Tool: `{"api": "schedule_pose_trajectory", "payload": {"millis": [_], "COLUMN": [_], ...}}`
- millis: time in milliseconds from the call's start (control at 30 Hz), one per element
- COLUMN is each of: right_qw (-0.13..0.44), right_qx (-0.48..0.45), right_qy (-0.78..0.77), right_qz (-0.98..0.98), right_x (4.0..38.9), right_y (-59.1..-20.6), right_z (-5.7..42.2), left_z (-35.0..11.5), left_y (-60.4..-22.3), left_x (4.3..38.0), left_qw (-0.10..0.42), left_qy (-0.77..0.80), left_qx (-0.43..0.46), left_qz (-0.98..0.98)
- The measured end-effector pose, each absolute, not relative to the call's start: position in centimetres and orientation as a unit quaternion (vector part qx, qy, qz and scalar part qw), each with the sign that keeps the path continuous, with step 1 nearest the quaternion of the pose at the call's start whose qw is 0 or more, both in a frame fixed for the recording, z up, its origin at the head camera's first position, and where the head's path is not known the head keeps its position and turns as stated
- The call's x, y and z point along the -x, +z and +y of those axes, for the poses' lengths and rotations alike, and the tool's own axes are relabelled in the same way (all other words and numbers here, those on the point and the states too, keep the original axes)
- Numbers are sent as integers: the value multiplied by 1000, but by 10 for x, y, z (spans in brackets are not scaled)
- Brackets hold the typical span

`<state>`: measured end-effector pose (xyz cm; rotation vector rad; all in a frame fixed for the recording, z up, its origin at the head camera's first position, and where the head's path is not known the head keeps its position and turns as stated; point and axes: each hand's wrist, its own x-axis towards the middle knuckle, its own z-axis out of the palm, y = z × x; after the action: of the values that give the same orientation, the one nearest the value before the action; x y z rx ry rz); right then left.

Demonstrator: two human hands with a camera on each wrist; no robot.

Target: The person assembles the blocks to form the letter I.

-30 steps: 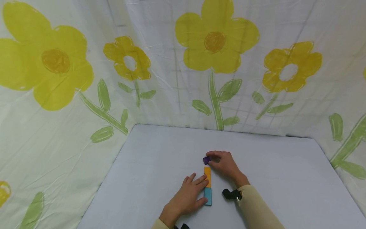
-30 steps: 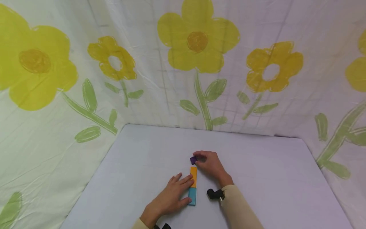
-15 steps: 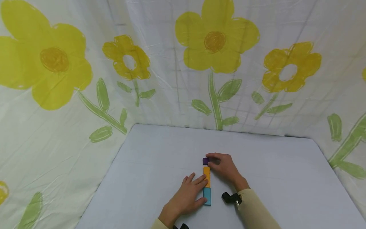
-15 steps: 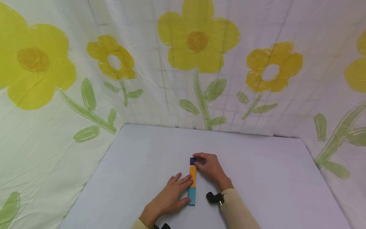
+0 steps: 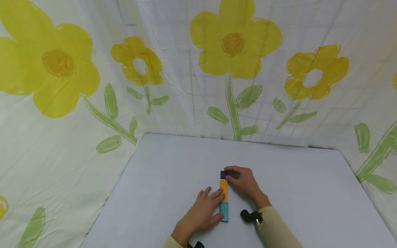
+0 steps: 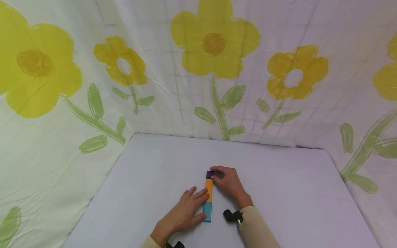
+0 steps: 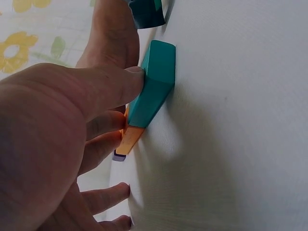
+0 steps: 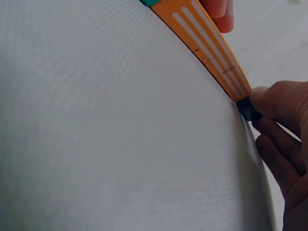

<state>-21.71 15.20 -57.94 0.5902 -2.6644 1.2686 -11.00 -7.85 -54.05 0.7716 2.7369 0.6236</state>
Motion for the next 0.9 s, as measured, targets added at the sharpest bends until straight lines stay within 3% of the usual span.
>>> {"api": "schedule_pose_trajectory", "payload": {"millis": [433,900], "right_qw": [83,73], "right_qx": [-158,-181], "right_qy": [394,382], "right_qz": [-901,-903], "right_x": [206,137], "right_y": [-572,-563], "right_z": [153,160], "left_z": [-79,-78], "left_y": [-541,-542], "left_x": [110,108], "left_qw": [110,104], "left_qy": [213,215], "left_qx": [-266,-263], "left_qz": [934,935]}}
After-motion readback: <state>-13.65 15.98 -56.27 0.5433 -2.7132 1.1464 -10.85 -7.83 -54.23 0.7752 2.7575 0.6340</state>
